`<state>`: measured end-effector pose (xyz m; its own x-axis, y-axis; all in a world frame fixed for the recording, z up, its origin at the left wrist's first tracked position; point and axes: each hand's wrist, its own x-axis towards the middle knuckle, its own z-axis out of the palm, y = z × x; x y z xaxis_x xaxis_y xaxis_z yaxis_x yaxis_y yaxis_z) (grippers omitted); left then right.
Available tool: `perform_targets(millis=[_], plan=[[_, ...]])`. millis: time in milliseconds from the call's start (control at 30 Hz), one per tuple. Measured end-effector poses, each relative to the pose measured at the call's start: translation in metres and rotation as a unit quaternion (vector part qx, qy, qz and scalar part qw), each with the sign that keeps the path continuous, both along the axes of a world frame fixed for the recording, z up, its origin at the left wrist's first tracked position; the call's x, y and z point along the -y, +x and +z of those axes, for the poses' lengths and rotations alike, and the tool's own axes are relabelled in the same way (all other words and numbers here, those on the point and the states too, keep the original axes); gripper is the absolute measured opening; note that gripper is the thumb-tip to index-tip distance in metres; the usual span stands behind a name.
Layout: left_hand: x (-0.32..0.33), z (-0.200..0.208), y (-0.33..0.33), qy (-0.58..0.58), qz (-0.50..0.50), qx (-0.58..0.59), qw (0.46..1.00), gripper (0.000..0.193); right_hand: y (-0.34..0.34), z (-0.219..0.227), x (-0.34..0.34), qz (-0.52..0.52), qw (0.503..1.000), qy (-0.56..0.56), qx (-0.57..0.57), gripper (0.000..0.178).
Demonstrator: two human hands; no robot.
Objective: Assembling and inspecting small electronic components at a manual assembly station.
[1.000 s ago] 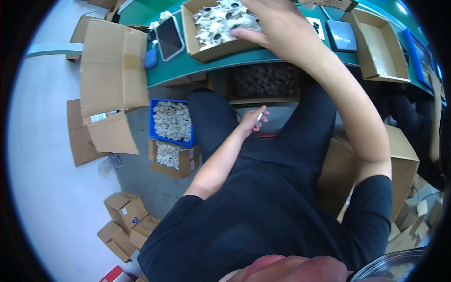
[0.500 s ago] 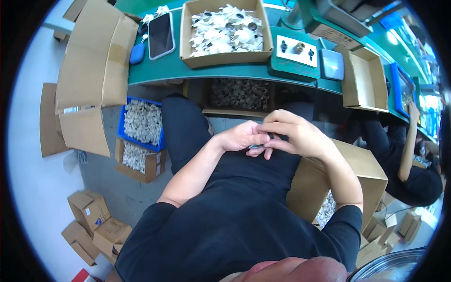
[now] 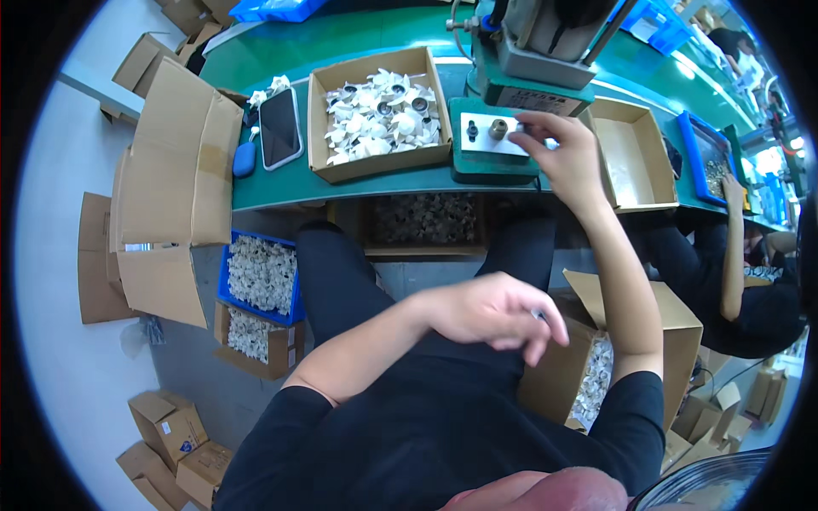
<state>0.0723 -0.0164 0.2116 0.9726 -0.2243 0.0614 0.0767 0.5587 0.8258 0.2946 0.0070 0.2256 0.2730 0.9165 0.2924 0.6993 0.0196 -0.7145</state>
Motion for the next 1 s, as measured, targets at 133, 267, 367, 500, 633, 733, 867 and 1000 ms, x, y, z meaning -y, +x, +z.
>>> perform_targets(millis=[133, 267, 367, 500, 633, 733, 867, 1000], plan=[[0.025, 0.052, 0.021, 0.090, -0.011, 0.162, 0.983, 0.032, 0.002, -0.016, -0.027, 0.007, 0.999, -0.031, 0.006, 0.031], [0.071, 0.112, 0.033, 0.060, -0.043, 0.349, 0.934, 0.030, 0.002, -0.010, -0.029, 0.006, 0.998, -0.030, 0.047, 0.034], [0.129, 0.099, 0.052, 0.078, -0.005, 0.330, 0.941, 0.030, -0.010, -0.005, -0.032, 0.004, 0.996, -0.054, 0.075, 0.035], [0.139, 0.090, 0.021, 0.100, 0.017, 0.306, 0.947, 0.029, -0.013, 0.007, -0.025, -0.005, 0.994, -0.097, 0.059, 0.036], [0.146, 0.084, 0.023, 0.111, 0.037, 0.280, 0.953, 0.029, 0.028, -0.004, 0.007, -0.013, 1.000, -0.022, 0.004, 0.031], [0.152, 0.078, 0.036, 0.111, 0.044, 0.260, 0.958, 0.029, 0.086, 0.010, 0.037, -0.074, 0.988, 0.068, 0.121, 0.027], [0.155, 0.071, 0.039, 0.105, 0.019, 0.243, 0.964, 0.029, 0.156, -0.002, 0.087, -0.206, 0.967, -0.080, 0.127, 0.026], [0.150, 0.064, 0.032, 0.099, -0.016, 0.227, 0.969, 0.029, 0.151, -0.006, 0.096, -0.163, 0.950, -0.259, 0.069, 0.032]])
